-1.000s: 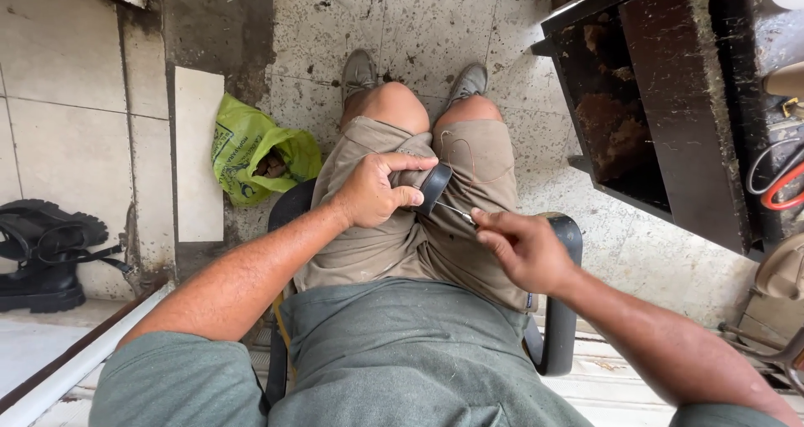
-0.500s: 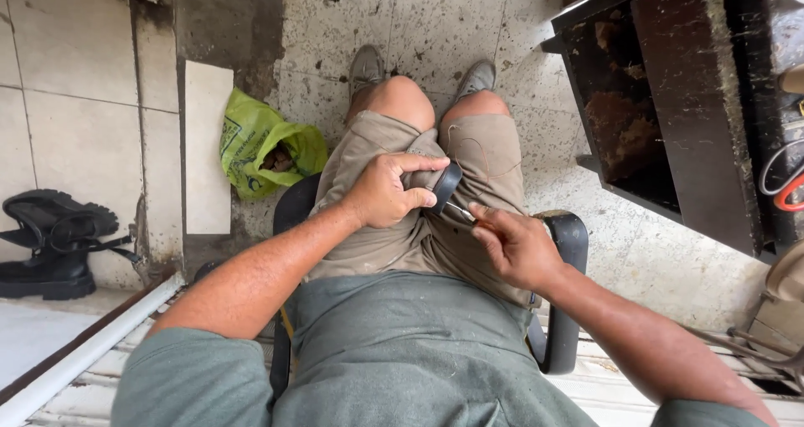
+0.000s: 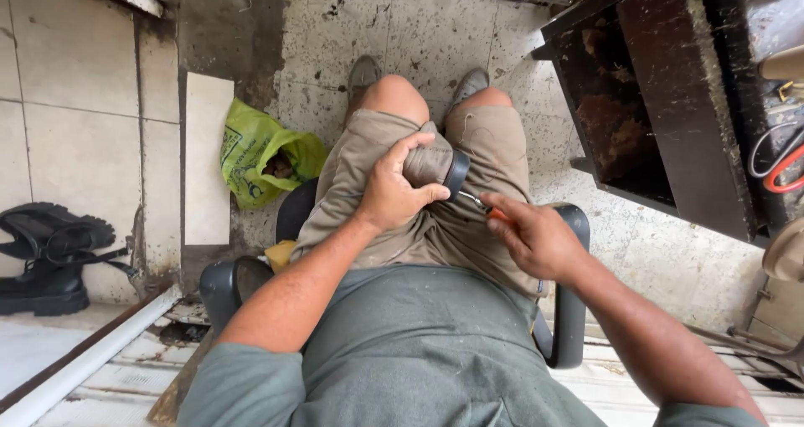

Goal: Hand-stitching the sole of a shoe using a stitching awl and thread at a repair bench.

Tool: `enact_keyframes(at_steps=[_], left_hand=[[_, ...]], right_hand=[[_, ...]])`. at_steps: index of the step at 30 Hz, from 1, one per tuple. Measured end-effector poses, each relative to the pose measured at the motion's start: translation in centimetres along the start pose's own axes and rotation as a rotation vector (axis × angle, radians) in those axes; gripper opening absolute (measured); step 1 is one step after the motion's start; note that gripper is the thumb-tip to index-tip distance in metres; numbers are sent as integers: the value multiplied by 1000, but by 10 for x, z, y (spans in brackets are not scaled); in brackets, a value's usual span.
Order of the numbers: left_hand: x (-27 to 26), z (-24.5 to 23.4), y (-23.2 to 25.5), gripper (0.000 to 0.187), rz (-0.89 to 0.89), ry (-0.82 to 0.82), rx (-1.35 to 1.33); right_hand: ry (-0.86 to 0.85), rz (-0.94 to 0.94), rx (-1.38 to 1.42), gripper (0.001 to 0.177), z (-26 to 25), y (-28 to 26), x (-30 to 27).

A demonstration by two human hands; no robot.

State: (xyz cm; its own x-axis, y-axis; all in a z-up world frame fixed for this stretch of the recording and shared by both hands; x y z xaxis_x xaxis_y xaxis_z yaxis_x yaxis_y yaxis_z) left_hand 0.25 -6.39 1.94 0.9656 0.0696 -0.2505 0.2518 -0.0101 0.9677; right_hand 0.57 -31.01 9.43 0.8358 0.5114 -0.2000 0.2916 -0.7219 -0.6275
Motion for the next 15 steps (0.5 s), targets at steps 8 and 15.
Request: enact_keyframes(at_steps=[8,15], left_hand=[[6,18,-1,76,52,101,22],[31,34,51,76,46,206,47]], right_hand=[[100,-60,-481,17,48,27,29],[207,49,-608,17,-19,17,62]])
Point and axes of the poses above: each hand's wrist, its own x-axis towards the middle knuckle, its own z-axis out of the palm, y = z × x, the point moved 2 cm from there along x, towards the middle knuckle, and after that the axes turned 8 degrees about -x, right-handed, at the moved point
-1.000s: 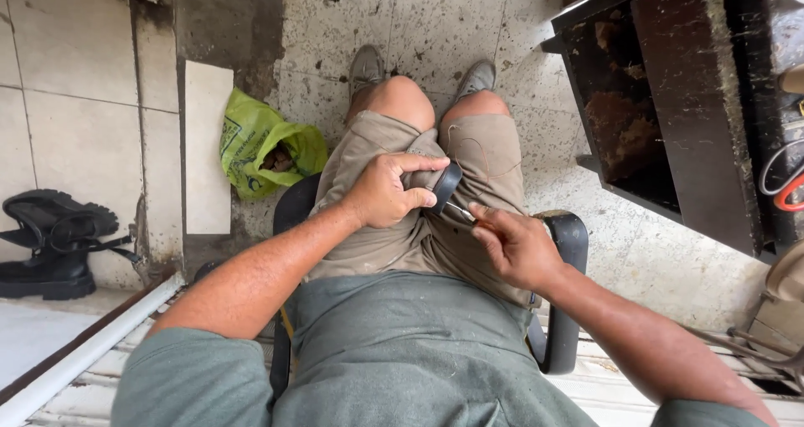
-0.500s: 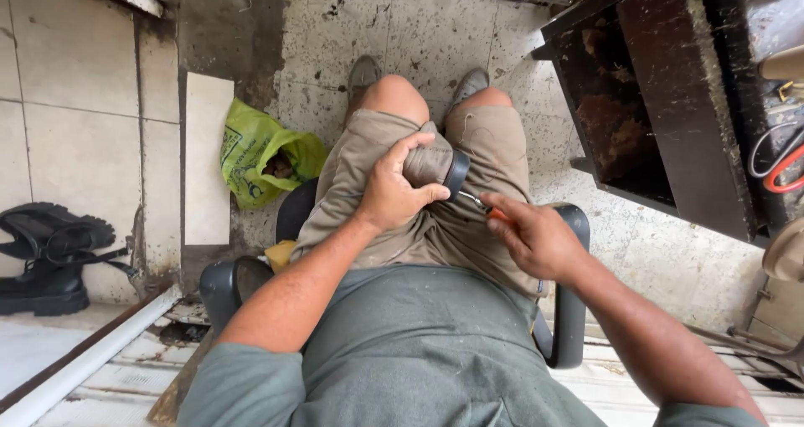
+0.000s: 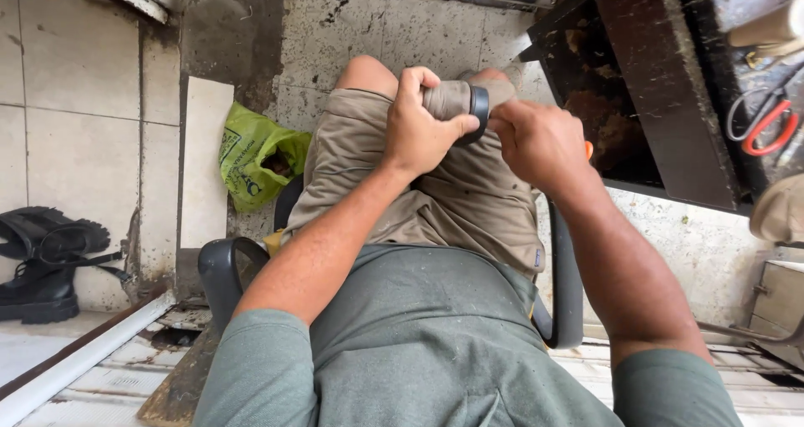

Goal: Hand-stitching the sole of a shoe using a stitching awl and thread at a repair bench.

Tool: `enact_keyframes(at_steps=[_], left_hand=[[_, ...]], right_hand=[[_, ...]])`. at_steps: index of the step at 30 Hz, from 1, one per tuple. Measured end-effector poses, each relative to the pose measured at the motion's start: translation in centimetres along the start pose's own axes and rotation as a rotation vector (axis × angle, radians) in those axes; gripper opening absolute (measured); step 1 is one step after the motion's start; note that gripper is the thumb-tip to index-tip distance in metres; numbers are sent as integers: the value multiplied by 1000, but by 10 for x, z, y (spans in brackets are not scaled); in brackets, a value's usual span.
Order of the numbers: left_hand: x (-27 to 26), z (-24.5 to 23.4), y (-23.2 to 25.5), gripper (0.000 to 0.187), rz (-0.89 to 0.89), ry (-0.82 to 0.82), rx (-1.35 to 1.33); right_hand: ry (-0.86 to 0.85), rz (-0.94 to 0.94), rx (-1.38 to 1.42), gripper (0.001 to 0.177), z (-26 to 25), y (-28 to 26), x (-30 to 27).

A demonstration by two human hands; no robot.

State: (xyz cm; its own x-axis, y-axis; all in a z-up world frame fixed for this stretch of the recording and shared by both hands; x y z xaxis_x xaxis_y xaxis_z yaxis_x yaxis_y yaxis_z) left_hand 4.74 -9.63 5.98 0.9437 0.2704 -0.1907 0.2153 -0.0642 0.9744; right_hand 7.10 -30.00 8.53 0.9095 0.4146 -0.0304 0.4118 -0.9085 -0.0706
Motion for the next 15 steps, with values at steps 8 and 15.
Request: enact_keyframes(at_steps=[8,15], left_hand=[[10,22,-13,77,-236,64,154],[15,25,-13,87,-237,15,194]], right_hand=[[-483,182,-27,25,-16,-2,17],[-393,221,183,24,-20,3,18]])
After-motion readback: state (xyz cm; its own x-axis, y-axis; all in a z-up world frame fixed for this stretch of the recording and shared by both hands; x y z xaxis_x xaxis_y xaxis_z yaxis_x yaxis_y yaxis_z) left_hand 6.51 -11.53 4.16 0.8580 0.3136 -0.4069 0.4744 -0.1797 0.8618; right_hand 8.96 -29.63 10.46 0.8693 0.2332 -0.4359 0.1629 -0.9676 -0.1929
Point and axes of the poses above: each hand's wrist, its own x-axis towards the middle knuckle, its own z-axis out of the palm, y = z × x, the point moved 2 cm from there along x, towards the middle knuckle, and after that the axes turned 8 degrees about -x, right-handed, at the moved point
